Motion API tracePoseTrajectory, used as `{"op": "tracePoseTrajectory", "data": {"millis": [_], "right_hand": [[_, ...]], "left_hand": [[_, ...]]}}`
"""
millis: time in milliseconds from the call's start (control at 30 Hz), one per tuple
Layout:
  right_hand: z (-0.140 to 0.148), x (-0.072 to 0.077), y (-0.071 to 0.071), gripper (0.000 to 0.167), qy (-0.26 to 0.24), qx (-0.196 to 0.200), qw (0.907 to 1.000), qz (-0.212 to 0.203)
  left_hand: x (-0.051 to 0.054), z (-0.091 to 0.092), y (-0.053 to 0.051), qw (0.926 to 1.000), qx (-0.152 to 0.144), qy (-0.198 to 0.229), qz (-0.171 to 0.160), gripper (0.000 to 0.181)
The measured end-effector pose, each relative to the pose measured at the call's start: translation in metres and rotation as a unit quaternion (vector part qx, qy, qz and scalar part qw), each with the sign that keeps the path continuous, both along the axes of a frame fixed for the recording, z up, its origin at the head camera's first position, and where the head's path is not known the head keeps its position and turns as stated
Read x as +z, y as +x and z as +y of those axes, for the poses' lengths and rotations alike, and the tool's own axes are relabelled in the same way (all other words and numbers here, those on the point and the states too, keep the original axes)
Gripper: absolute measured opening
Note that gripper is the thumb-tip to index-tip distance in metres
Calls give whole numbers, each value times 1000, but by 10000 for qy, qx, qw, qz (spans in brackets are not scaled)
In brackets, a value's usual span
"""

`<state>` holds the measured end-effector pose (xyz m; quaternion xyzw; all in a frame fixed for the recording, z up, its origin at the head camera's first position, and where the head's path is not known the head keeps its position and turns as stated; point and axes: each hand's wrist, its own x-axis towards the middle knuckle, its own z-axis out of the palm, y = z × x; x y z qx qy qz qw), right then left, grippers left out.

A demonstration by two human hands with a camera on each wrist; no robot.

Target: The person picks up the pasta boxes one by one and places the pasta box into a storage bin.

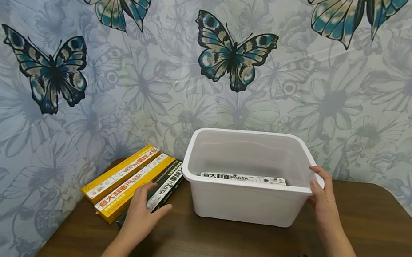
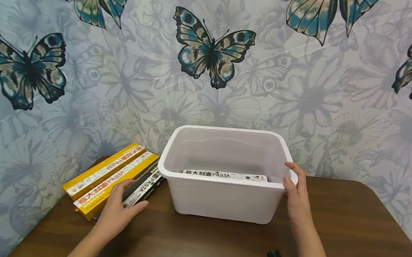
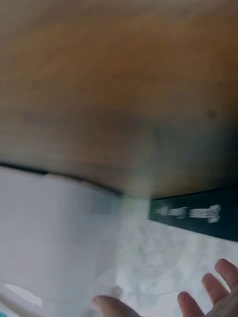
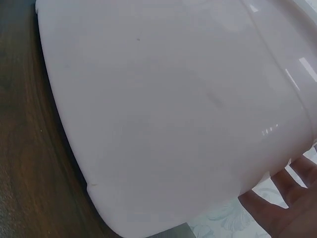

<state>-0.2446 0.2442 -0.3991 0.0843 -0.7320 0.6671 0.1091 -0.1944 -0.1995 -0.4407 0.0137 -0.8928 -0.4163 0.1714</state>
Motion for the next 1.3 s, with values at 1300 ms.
{"op": "tracePoseTrajectory", "data": {"millis": [1300], "right_hand": [[0,-3,2,47,-112,20,9999,105]], "left_hand": [[-31,-57,29,9938,189,-667,-869,95]]}}
